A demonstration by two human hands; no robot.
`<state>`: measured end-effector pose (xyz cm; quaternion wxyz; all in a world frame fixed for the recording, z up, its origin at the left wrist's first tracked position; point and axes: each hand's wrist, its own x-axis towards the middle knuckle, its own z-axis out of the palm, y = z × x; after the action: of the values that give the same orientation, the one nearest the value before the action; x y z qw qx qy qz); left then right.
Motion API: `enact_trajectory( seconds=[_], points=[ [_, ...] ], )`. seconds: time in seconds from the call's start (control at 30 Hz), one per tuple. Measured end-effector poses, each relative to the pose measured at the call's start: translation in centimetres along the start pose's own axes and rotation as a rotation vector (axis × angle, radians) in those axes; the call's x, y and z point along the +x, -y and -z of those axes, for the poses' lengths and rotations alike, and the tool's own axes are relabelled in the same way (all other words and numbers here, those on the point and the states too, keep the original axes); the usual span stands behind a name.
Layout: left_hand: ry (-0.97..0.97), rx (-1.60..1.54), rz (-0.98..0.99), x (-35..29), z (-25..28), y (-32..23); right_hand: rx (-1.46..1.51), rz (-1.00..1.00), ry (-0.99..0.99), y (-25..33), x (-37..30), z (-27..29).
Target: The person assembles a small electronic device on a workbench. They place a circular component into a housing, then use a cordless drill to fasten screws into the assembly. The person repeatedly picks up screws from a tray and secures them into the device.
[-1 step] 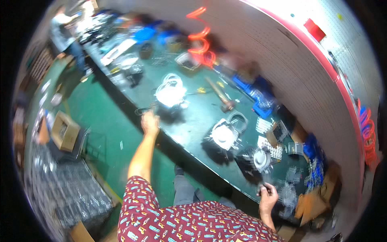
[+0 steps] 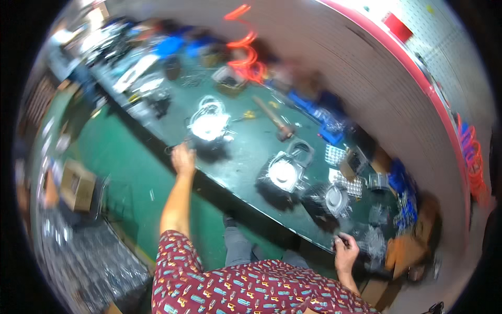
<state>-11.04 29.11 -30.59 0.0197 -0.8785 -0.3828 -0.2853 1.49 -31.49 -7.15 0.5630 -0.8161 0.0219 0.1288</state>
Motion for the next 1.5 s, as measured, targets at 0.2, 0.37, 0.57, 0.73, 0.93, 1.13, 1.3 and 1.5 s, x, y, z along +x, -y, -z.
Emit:
enact_trajectory(
  seconds=[0.2, 0.37, 0.57, 0.73, 0.93, 1.13, 1.3, 1.5],
  points=[
    [0.486, 0.418, 0.234, -4.2, 2.9, -3.3, -0.241, -0.068, 0.059, -2.7, 1.1, 9.9],
    [0.519, 0.372, 0.199, -3.6, 4.2, 3.7, -0.232, -0.152, 0.115, -4.9, 0.9, 12.0],
    [0.438, 0.132, 0.534, -6.4, 11.4, 2.7, -0.24, -0.135, 0.031, -6.2, 0.0, 16.5],
    [0.22, -0.284, 0.722, -17.9, 13.0, 4.9, -0.25, 0.072, -0.394, -9.2, 2.7, 20.7],
    [0.339, -0.942, 0.968, -24.6, 20.5, -15.3, -0.183, 0.227, -0.645, -14.7, 3.5, 28.1],
    [0.9, -1.914, 0.995, -24.7, 28.1, -33.2, -0.11, 0.307, -0.374, -15.8, 2.5, 23.9],
    [1.144, -1.909, 0.837, -28.9, 32.3, -46.4, -0.092, 0.425, -0.286, -17.4, 2.3, 22.4],
    [1.335, -1.913, 0.807, -29.5, 32.4, -51.5, -0.073, 0.449, -0.244, -17.6, 3.5, 22.0]
  ],
)
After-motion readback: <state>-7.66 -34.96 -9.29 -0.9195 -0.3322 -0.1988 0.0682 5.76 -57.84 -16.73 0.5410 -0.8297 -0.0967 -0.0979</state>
